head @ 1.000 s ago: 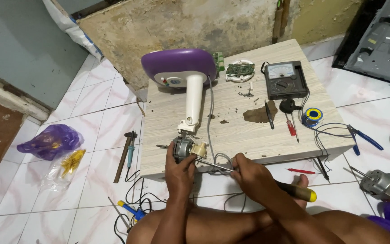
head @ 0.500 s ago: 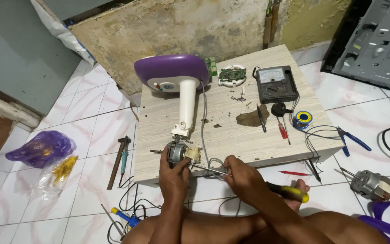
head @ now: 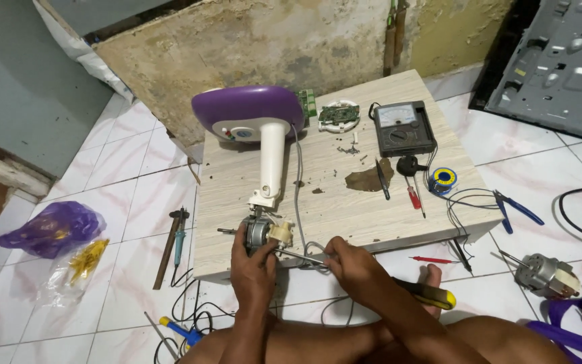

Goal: Inspecting and disassembling an electric fan to access the motor and internal circuitry for repair.

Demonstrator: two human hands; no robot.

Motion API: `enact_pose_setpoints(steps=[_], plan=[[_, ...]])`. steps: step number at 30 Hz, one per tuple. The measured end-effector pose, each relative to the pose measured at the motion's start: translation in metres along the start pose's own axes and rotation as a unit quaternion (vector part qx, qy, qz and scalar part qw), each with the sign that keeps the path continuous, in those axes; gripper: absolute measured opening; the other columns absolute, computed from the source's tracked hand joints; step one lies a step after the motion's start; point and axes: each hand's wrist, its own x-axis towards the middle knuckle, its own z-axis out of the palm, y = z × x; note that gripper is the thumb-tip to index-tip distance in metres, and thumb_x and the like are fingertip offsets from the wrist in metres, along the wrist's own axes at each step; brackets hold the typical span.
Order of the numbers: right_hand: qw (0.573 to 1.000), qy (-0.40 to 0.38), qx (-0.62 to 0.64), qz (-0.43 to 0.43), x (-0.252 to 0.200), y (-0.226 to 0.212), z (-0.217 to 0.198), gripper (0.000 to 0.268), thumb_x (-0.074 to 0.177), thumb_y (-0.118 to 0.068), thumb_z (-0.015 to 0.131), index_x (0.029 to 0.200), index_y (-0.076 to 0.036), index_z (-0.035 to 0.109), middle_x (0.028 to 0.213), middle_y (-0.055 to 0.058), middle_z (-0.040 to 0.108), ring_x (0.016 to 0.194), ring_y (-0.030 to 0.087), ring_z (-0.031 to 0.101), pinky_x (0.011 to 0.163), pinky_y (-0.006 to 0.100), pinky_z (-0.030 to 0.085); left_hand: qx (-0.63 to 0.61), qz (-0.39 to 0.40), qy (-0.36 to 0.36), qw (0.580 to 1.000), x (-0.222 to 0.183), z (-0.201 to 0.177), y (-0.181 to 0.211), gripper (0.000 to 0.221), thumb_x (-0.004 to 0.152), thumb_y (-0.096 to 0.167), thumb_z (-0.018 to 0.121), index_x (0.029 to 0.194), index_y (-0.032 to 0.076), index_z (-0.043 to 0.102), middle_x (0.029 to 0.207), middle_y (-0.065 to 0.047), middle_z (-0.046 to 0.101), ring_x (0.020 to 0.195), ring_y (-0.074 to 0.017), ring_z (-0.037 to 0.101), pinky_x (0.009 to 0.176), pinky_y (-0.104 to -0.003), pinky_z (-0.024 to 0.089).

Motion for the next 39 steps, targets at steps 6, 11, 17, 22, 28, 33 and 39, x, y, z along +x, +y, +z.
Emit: enact_pose_setpoints(steps=[6,11,17,22,28,33,39], plan=[[0.991,-0.047,0.020,0.124,-0.005,-0.006,-0.033,0.016,0.096,-0.030,0.065,0.102,-0.016,0.069,0.082,0.002,0.078,0.062,0.015,0.066,0.059,0.032,0.052,0.032,0.069,0.066,0.995,0.001,0.001,-0.003,0.024,0.069,0.003,0.081,0.090,0.015,0.084,0.151,-0.020,0.051,0.127,-0.0353,0.060,0.103,-0.042,0.050],[0.951,0.087,0.273,0.116,-0.020,0.007,-0.059,0.018,0.096,-0.013,0.065,0.102,0.002,0.075,0.071,0.008,0.065,0.058,0.016,0.055,0.052,0.029,0.043,0.035,0.071,0.071,0.994,0.000,0.008,-0.010,0.023,0.069,0.007,0.085,0.088,0.019,0.081,0.151,-0.015,0.050,0.137,-0.0323,0.051,0.110,-0.053,0.035],[0.973,-0.034,0.036,0.225,-0.027,0.012,-0.103,0.032,0.100,-0.025,0.064,0.088,0.000,0.079,0.066,0.014,0.074,0.061,0.022,0.064,0.059,0.033,0.052,0.012,0.118,0.128,0.985,0.004,0.005,-0.002,0.025,0.063,0.009,0.085,0.085,0.015,0.078,0.137,-0.014,0.058,0.125,-0.0360,0.057,0.104,-0.051,0.042],[0.955,-0.076,0.034,0.286,-0.020,0.045,-0.110,0.042,0.104,-0.019,0.061,0.083,0.012,0.080,0.073,0.021,0.081,0.065,0.028,0.070,0.062,0.037,0.054,-0.009,0.095,0.133,0.987,0.002,0.000,0.013,0.020,0.069,0.009,0.085,0.088,0.012,0.078,0.134,-0.011,0.059,0.125,-0.0335,0.054,0.106,-0.051,0.037],[0.950,-0.120,0.075,0.279,-0.024,0.062,-0.111,0.034,0.099,-0.015,0.068,0.090,0.013,0.085,0.079,0.022,0.084,0.071,0.029,0.071,0.068,0.038,0.057,-0.043,0.121,0.146,0.981,-0.001,-0.007,0.021,0.018,0.078,0.010,0.083,0.095,0.014,0.079,0.117,-0.005,0.064,0.108,-0.0258,0.057,0.097,-0.042,0.042],[0.948,-0.202,-0.060,0.237,-0.028,0.059,-0.114,0.030,0.095,-0.033,0.065,0.083,-0.013,0.085,0.083,-0.005,0.090,0.078,0.008,0.077,0.080,0.022,0.062,-0.103,0.143,0.092,0.980,0.002,-0.005,0.047,0.024,0.083,0.004,0.075,0.105,0.013,0.080,0.092,-0.002,0.068,0.080,-0.0201,0.060,0.072,-0.033,0.051],[0.965,-0.024,0.017,0.259,-0.023,0.040,-0.126,0.034,0.101,-0.029,0.059,0.092,-0.006,0.083,0.075,0.006,0.081,0.069,0.017,0.070,0.068,0.028,0.055,-0.175,0.013,-0.063,0.983,0.043,0.030,0.089,0.013,0.087,0.014,0.073,0.098,0.010,0.080,0.092,-0.002,0.075,0.073,-0.0155,0.068,0.067,-0.028,0.055]])
